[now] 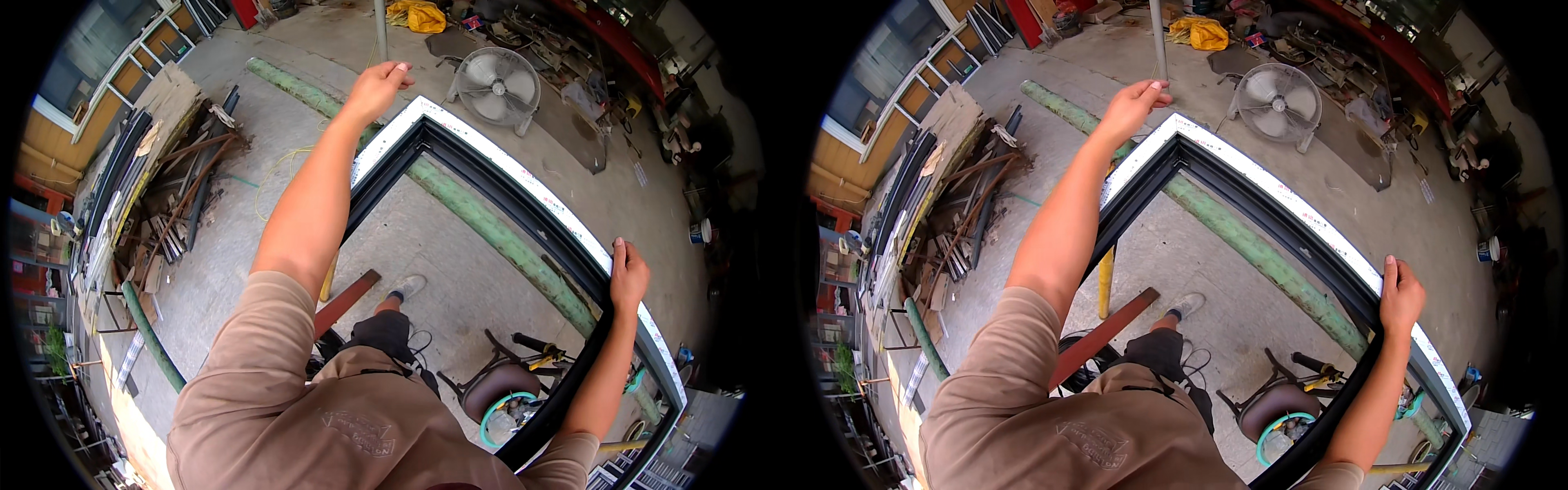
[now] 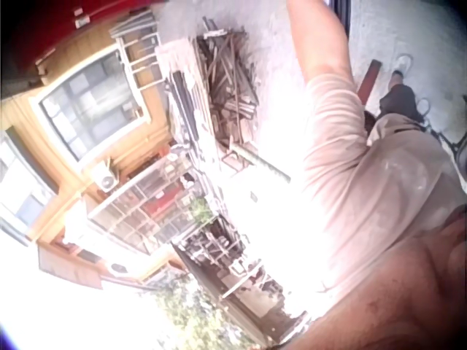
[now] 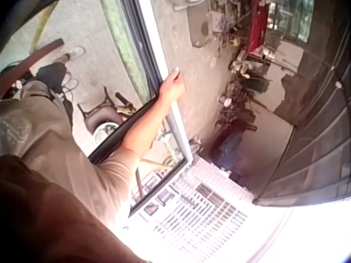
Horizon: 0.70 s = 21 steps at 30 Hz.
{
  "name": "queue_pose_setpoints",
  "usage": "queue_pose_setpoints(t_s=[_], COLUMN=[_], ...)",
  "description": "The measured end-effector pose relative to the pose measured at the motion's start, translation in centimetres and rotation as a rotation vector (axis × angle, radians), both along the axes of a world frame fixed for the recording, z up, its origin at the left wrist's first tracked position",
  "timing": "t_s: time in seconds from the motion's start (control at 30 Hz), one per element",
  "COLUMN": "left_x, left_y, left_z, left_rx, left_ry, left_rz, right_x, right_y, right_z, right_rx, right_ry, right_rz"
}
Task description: The person installs a rubber seal into the channel of a white window frame by pressing it into place with their fingers and then carries the frame across a workshop to a storage area.
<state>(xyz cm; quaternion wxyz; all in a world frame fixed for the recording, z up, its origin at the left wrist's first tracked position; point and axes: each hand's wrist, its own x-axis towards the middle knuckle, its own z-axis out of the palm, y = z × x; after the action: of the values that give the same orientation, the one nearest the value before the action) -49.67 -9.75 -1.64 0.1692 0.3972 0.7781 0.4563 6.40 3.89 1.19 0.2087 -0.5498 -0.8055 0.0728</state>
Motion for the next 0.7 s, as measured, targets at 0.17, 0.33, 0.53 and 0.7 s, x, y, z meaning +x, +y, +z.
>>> queue_pose_setpoints(t_s=[0.17, 0.33, 0.53, 0.7], left_x=[2.1, 2.5, 3.1, 2.7], left_y=[0.8, 0.6, 1.0, 1.9], left_z=[0.4, 0.7, 1.0, 0.1], left_rx=[0.123, 0.115, 0.115, 0.112], left_ry=[-0.127, -0.121, -0.037, -0.053], left_rz=[-0.407, -0.446, -0.385, -0.37], right_x=[-1.1, -3.3, -2.7, -2.0], right_y=[-0.4, -1.9, -1.4, -1.0], right_z=[0.1, 0.1, -0.4, -0.7], right_rx=[-0.002, 0.085, 0.103, 0.128], right_ry=[-0.08, -0.108, -0.099, -0.061], right_rz=[0.149, 0.286, 0.295, 0.338])
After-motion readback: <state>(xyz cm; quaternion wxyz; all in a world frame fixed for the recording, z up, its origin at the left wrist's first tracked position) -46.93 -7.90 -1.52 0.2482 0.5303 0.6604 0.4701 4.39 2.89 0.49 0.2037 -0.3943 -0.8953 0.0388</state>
